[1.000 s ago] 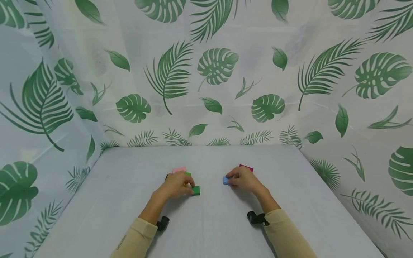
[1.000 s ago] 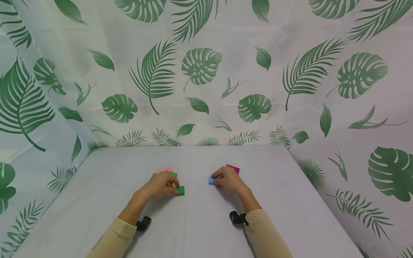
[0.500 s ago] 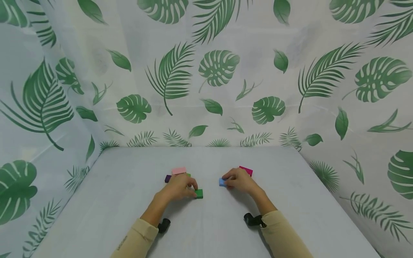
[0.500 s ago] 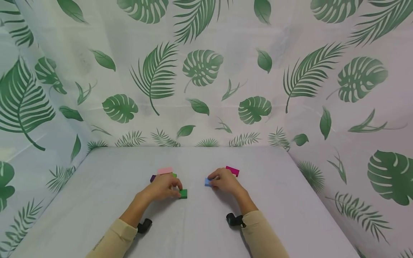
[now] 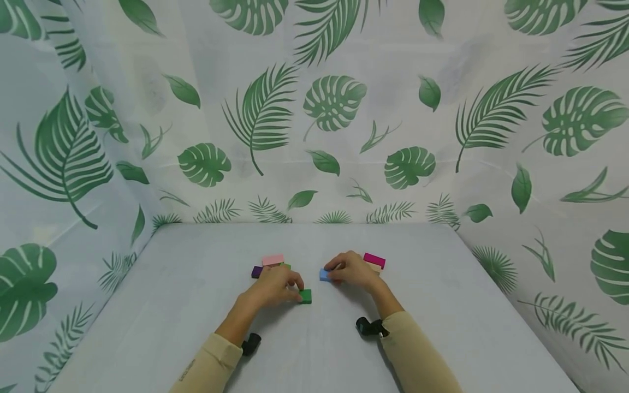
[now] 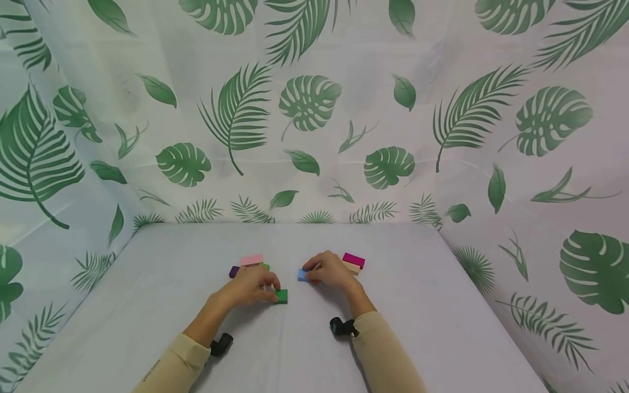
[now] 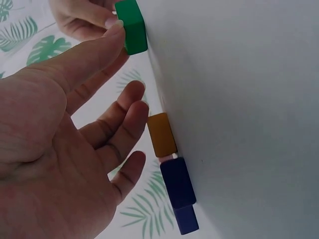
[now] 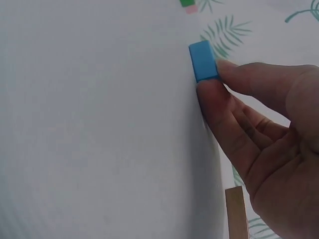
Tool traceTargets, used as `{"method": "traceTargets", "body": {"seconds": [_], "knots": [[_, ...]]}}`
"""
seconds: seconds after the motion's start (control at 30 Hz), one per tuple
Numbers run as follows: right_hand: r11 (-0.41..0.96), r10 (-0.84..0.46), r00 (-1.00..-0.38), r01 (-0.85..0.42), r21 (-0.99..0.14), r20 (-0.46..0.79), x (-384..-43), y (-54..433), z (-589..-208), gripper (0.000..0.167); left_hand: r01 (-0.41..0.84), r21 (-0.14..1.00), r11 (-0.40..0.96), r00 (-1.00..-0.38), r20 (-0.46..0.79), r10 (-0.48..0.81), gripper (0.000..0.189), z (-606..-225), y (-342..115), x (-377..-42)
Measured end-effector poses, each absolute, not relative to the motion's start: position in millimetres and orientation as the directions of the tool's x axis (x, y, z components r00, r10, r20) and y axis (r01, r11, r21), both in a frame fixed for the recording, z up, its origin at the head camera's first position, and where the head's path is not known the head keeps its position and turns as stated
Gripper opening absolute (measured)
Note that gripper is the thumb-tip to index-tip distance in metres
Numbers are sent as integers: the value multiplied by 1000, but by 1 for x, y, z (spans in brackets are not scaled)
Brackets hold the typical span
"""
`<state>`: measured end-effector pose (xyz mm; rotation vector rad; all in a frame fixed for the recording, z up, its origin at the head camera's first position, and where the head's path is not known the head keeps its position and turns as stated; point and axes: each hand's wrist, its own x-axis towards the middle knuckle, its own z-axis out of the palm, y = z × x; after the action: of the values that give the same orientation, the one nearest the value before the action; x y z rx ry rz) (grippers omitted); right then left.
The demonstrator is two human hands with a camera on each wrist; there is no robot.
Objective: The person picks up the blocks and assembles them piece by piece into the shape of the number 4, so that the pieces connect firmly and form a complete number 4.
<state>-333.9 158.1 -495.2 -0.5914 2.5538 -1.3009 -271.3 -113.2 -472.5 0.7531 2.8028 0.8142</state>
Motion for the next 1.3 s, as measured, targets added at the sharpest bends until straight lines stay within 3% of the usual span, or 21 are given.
{"method": "traceTargets", "body": {"seconds": [0.63, 1.3], "knots": [[481, -519, -855, -310, -820, 19, -319, 150, -498, 19, 482, 531, 697, -825, 5, 566, 13, -473, -103, -268], [485, -549, -836, -337, -807, 20, -315, 145, -497, 18, 491, 497, 716, -834, 31, 551, 16, -472, -101, -267]]}}
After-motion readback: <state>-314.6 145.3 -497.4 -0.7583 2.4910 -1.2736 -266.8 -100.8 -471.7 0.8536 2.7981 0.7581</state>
